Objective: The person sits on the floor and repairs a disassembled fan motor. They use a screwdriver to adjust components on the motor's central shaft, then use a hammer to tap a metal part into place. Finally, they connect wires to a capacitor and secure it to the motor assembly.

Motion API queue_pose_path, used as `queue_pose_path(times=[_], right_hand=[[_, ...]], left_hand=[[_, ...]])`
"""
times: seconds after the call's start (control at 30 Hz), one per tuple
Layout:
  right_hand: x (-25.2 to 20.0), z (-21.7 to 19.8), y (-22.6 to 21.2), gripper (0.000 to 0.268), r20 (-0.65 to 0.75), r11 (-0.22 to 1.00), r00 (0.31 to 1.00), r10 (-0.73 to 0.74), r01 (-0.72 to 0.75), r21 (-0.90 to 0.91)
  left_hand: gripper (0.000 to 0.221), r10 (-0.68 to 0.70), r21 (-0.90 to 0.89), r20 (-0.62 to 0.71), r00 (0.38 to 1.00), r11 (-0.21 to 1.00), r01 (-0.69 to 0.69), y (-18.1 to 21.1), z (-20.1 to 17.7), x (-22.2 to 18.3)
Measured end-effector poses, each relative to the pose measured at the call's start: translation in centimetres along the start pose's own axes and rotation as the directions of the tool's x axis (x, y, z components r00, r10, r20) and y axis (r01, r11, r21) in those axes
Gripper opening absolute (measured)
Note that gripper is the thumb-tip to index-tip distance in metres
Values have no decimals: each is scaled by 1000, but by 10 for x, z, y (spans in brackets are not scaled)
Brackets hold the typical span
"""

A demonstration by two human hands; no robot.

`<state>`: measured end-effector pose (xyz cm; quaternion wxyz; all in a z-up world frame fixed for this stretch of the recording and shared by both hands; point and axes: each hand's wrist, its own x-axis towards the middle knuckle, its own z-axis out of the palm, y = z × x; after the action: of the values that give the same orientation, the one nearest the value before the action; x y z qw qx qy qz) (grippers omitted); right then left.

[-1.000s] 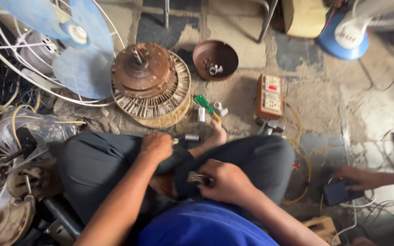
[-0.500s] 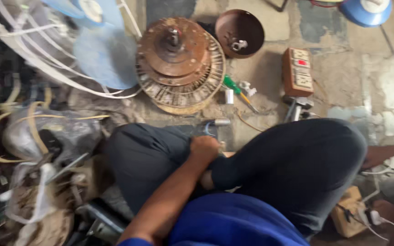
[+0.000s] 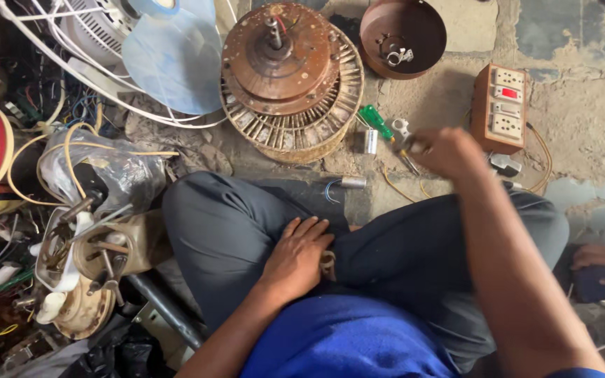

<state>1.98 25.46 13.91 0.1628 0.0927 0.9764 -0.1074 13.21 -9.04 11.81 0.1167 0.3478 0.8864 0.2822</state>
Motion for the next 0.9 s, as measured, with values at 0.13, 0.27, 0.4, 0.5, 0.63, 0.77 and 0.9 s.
queue_pose_path(times=[0.13, 0.27, 0.4, 0.5, 0.63, 0.77, 0.9], right_hand=[[15, 48, 2, 43, 164, 974, 980, -116, 145, -175], [27, 72, 0, 45, 409, 978, 912, -34, 115, -174], [41, 80, 12, 35, 271, 990, 962, -19, 56, -129], [59, 68, 40, 25, -188, 989, 971, 147, -151, -5], [80, 46, 88, 29, -184, 916, 923, 337, -276, 292], [92, 48, 95, 43, 6, 898, 950, 311, -296, 324], [97, 69, 71, 62, 49, 981, 988, 143, -148, 124]], left_hand=[[47, -71, -83, 7, 997, 994, 71, 5, -8, 17], [49, -207, -346, -53, 977, 921, 177, -4, -13, 34], [38, -361, -489, -68, 930, 825, 284, -14, -8, 33], [38, -342, -401, -66, 937, 869, 289, -12, -1, 34], [45, -259, -248, -112, 959, 942, 226, -6, 2, 35], [45, -249, -212, -47, 967, 949, 234, -6, 2, 42], [47, -255, -173, -41, 966, 954, 244, -5, 2, 45]])
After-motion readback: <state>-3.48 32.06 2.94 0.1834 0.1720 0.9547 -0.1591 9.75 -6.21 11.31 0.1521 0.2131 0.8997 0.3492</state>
